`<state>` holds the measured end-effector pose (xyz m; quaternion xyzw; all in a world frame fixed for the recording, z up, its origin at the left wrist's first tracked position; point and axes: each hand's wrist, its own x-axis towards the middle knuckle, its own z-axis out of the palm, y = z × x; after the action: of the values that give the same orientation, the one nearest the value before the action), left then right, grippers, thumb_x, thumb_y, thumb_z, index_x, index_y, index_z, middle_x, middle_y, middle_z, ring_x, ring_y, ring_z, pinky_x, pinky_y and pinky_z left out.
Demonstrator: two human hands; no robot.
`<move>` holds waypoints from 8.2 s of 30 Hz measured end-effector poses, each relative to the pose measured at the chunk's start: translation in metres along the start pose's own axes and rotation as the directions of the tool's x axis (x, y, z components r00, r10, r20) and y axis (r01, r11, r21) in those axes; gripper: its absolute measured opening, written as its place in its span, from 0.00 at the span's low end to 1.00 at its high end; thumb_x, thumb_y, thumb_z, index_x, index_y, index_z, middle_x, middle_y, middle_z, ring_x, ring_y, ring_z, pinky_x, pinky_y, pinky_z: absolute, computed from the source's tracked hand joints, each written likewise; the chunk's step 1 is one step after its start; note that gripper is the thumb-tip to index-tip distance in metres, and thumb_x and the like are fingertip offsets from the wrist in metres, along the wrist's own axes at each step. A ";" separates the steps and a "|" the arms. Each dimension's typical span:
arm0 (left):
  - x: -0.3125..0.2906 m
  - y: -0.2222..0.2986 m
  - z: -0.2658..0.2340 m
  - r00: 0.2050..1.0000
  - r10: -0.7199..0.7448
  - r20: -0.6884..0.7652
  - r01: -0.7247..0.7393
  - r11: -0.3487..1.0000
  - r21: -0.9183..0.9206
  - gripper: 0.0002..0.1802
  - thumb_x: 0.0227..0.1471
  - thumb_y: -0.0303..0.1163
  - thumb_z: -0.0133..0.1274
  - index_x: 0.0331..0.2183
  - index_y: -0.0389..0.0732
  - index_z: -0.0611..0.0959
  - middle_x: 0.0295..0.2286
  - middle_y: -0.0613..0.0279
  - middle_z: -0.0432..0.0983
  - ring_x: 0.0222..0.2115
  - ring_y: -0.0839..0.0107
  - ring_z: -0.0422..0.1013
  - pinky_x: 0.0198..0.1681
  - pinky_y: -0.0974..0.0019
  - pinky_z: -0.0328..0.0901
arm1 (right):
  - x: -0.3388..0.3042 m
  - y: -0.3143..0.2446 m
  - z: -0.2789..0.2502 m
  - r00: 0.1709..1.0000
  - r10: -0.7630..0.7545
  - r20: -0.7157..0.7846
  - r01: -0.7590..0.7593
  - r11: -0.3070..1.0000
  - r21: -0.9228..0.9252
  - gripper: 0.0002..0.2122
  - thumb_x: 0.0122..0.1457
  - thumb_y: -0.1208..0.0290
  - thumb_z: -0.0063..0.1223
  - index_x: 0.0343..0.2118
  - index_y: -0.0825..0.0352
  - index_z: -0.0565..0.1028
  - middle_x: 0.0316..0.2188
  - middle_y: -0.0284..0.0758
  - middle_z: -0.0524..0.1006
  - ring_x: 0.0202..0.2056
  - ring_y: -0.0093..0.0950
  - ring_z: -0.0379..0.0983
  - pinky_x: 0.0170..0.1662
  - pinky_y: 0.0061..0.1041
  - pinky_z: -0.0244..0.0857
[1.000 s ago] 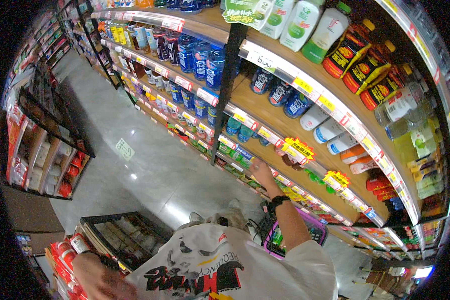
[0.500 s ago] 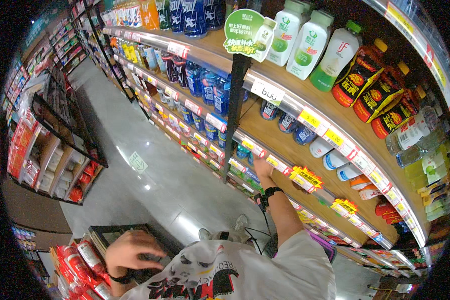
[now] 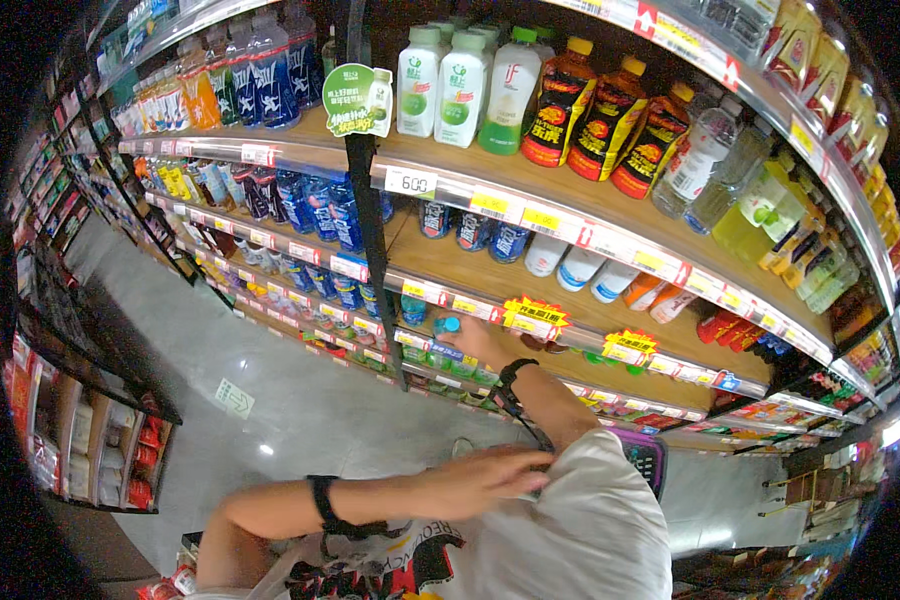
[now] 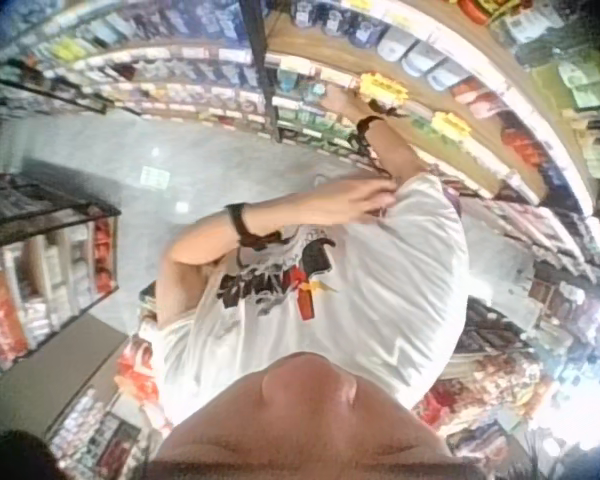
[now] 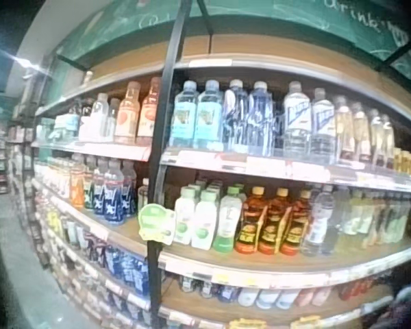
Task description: The person picks up a blue bottle from a shopping basket, handles it, and then places it on a supermarket shelf while looking at other bottled drinks.
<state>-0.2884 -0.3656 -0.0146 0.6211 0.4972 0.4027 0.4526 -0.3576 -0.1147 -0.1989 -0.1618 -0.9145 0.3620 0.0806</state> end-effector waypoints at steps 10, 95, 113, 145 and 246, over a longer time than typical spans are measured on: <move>-0.006 0.122 0.043 0.947 0.214 0.240 -0.053 0.840 -0.539 0.18 0.65 0.43 0.45 0.37 0.36 0.71 0.29 0.60 0.66 0.31 0.71 0.62 0.37 0.64 0.60 | -0.121 -0.070 -0.102 0.912 0.031 0.409 0.037 0.987 -0.158 0.22 0.51 0.58 0.68 0.45 0.65 0.77 0.44 0.41 0.77 0.44 0.37 0.76 0.46 0.37 0.69; 0.203 -0.289 -0.140 0.386 -0.485 -0.785 -0.396 0.681 -0.616 0.08 0.58 0.38 0.58 0.36 0.45 0.80 0.29 0.72 0.77 0.25 0.83 0.72 0.23 0.81 0.67 | -0.337 0.325 -0.253 0.117 0.881 -0.459 0.419 0.375 0.827 0.09 0.60 0.59 0.60 0.31 0.57 0.76 0.21 0.26 0.74 0.23 0.23 0.71 0.29 0.25 0.67; 0.177 -0.278 -0.147 0.438 -0.455 -0.775 -0.489 0.604 -0.630 0.07 0.60 0.36 0.56 0.37 0.44 0.78 0.34 0.67 0.78 0.36 0.75 0.77 0.43 0.68 0.74 | -0.345 0.293 -0.240 0.245 0.861 -0.445 0.387 0.334 0.859 0.09 0.62 0.60 0.59 0.35 0.58 0.74 0.27 0.25 0.74 0.26 0.19 0.67 0.29 0.21 0.64; 0.075 -0.216 -0.067 0.738 -0.441 -0.511 0.212 0.870 -0.445 0.24 0.55 0.36 0.60 0.52 0.41 0.76 0.44 0.62 0.79 0.44 0.69 0.75 0.49 0.65 0.68 | -0.309 0.150 -0.190 0.528 0.699 -0.482 -0.026 0.581 0.814 0.11 0.61 0.65 0.58 0.28 0.66 0.73 0.19 0.32 0.72 0.21 0.23 0.69 0.28 0.24 0.62; 0.077 -0.095 0.050 0.547 -0.399 -0.737 0.087 0.902 -0.424 0.43 0.42 0.33 0.72 0.56 0.33 0.68 0.42 0.59 0.77 0.43 0.74 0.73 0.50 0.67 0.66 | 0.011 -0.085 -0.215 0.774 -0.228 0.590 0.020 0.941 0.338 0.17 0.62 0.58 0.56 0.43 0.68 0.74 0.25 0.32 0.78 0.20 0.21 0.77 0.20 0.18 0.64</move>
<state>-0.2508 -0.2894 -0.1154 0.2050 0.6531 0.6515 0.3272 -0.3313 -0.0319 0.0158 0.0428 -0.8292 0.5287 -0.1764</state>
